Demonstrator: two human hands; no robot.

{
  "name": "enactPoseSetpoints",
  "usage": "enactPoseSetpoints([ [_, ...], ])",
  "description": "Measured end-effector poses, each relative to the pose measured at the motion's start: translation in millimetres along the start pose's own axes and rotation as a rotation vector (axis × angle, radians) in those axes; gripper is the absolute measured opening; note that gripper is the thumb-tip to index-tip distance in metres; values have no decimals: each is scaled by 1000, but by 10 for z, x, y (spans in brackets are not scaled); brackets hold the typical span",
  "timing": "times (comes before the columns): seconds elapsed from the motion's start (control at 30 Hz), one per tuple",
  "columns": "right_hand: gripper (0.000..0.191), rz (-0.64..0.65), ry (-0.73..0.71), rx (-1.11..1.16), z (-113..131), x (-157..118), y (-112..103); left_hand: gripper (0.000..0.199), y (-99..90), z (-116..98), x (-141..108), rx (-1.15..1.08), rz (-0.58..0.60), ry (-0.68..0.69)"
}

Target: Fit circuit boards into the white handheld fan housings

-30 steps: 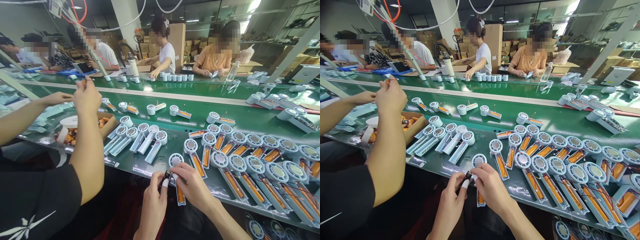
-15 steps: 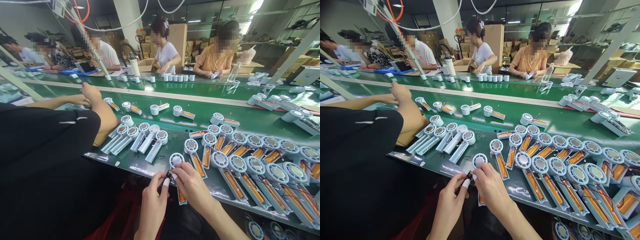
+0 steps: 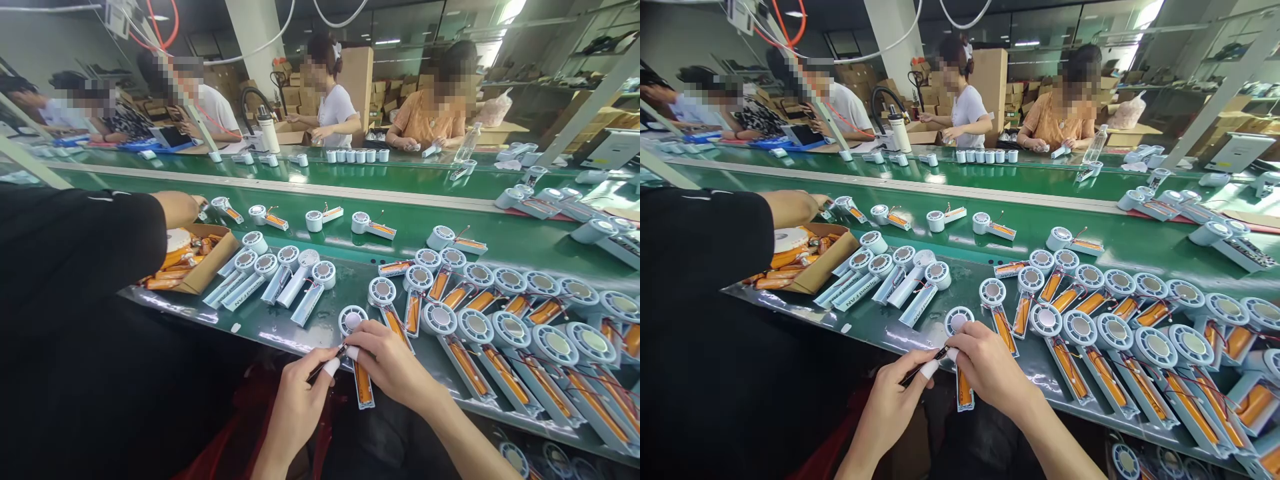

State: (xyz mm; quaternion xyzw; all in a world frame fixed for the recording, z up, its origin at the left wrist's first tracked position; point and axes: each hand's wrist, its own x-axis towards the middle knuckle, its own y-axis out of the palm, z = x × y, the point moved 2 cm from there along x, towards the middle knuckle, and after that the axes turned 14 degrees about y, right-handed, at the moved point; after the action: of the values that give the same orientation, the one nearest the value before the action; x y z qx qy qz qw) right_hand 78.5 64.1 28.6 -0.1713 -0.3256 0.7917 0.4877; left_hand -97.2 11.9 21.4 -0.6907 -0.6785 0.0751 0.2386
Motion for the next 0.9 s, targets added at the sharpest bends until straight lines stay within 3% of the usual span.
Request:
enactPoseSetpoints([
  [0.2,20,-132,69,33,-13,-24,-7,26,33,34,28,5,2,-13],
  [0.33,22,-264,241,16,-86,-203,-180,34,38,87,-37,72,-25,-70],
  [0.4,23,-213,336,-102,-126,-320,-206,40,49,101,-66,137,-17,-55],
  [0.47,28,-84,359,-223,-144,-409,-166,41,78,101,-81,199,-2,1],
  [0.57,32,6,316,-260,-143,-445,-85,43,135,84,-90,267,19,113],
  [0.77,34,-224,141,-118,-120,-310,-60,56,179,66,-137,430,127,159],
  [0.9,28,-273,57,111,-52,-206,81,56,181,53,-163,438,121,185],
])
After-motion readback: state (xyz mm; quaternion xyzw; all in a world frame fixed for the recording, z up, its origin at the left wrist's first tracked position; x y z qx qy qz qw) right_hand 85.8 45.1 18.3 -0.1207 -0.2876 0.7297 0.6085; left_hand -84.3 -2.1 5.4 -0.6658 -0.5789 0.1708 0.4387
